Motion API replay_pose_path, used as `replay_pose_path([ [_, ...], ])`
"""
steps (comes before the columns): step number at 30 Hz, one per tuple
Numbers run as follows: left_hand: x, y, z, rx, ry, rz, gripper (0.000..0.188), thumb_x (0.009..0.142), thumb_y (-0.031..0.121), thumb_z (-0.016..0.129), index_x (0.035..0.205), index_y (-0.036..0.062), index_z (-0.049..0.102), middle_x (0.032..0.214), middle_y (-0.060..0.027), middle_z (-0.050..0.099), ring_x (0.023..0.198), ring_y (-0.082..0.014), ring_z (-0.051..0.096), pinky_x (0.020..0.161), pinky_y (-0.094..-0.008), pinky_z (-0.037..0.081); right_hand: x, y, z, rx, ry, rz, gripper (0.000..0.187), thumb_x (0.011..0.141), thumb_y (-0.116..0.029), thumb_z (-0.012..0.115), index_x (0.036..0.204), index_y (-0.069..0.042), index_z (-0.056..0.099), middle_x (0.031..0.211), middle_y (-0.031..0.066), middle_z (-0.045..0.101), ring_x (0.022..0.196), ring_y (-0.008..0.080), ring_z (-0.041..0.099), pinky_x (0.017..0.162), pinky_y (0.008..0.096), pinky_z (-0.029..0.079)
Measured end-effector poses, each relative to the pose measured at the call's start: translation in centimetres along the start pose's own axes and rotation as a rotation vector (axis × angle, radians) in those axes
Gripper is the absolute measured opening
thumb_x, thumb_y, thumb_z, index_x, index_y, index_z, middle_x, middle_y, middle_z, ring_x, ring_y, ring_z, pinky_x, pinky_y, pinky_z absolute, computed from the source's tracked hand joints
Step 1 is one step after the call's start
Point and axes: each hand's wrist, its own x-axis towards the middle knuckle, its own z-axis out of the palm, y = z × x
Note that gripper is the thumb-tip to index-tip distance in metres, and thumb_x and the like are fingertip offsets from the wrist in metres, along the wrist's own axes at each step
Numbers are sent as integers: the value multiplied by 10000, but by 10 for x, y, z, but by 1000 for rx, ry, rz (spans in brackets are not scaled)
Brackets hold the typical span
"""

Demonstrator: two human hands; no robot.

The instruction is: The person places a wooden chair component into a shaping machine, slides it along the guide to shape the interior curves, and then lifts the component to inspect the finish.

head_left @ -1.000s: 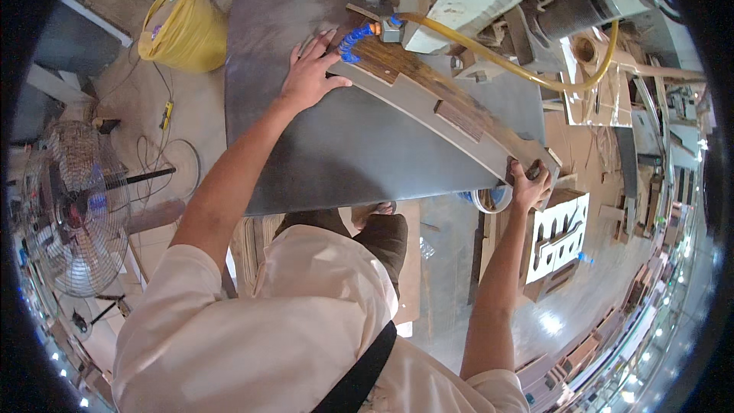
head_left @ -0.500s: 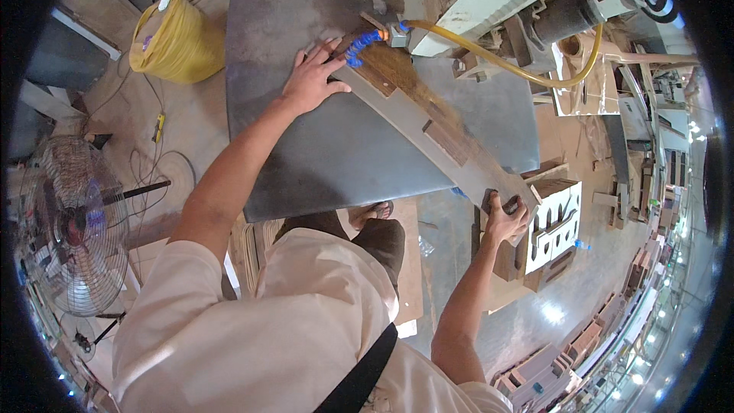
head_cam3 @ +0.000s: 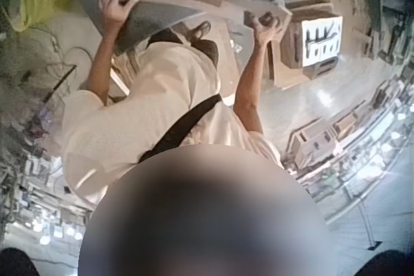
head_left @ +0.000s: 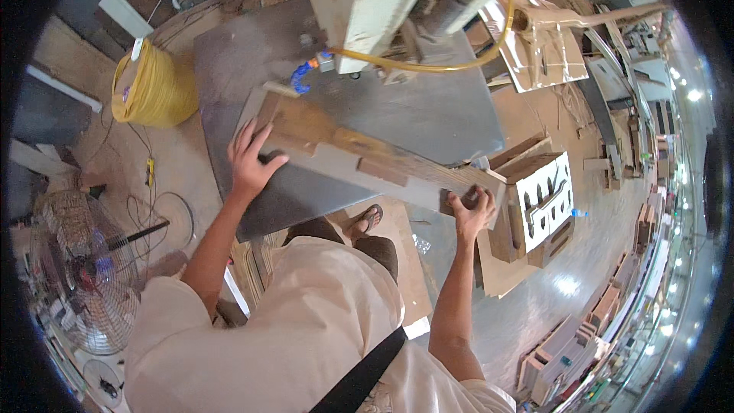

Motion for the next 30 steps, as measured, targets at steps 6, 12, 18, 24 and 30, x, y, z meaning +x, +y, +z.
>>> replay_pose_path([
  [6,-37,41,-17,254,-23,-259,814,729,442,813,1415,100,539,1575,-155,355,1470,-329,296,1169,-623,155,12,-43,-10,482,-190,-171,604,723,-353,846,1203,-37,658,1374,201,521,1284,366,473,1060,455,407],
  [12,-6,50,-13,160,-442,-39,781,799,497,739,1422,80,519,1529,-141,430,1469,-312,317,1183,-655,61,-7,-58,-5,465,-68,-89,500,789,-259,809,1173,18,649,1337,229,538,1259,367,522,1065,448,405],
  [18,-4,44,-6,124,-398,19,657,821,435,747,1320,41,581,1317,-132,598,1265,-301,531,1196,-567,148,-92,-44,-5,417,-145,23,428,805,-237,775,1142,4,668,1298,212,583,1241,374,539,1065,436,410],
  [24,-9,45,-10,38,-307,50,621,786,373,797,1271,33,609,1232,-123,636,1165,-296,573,1082,-477,306,-165,-50,-9,365,-129,178,397,815,-228,769,1140,-15,682,1315,200,584,1242,365,544,1053,425,427],
  [30,29,61,-46,17,-138,194,588,736,287,841,1234,56,630,1211,-97,649,1095,-278,585,1008,-432,343,-214,-67,0,450,-136,369,437,840,-246,763,1210,-39,658,1310,167,599,1231,331,563,1025,428,445],
])
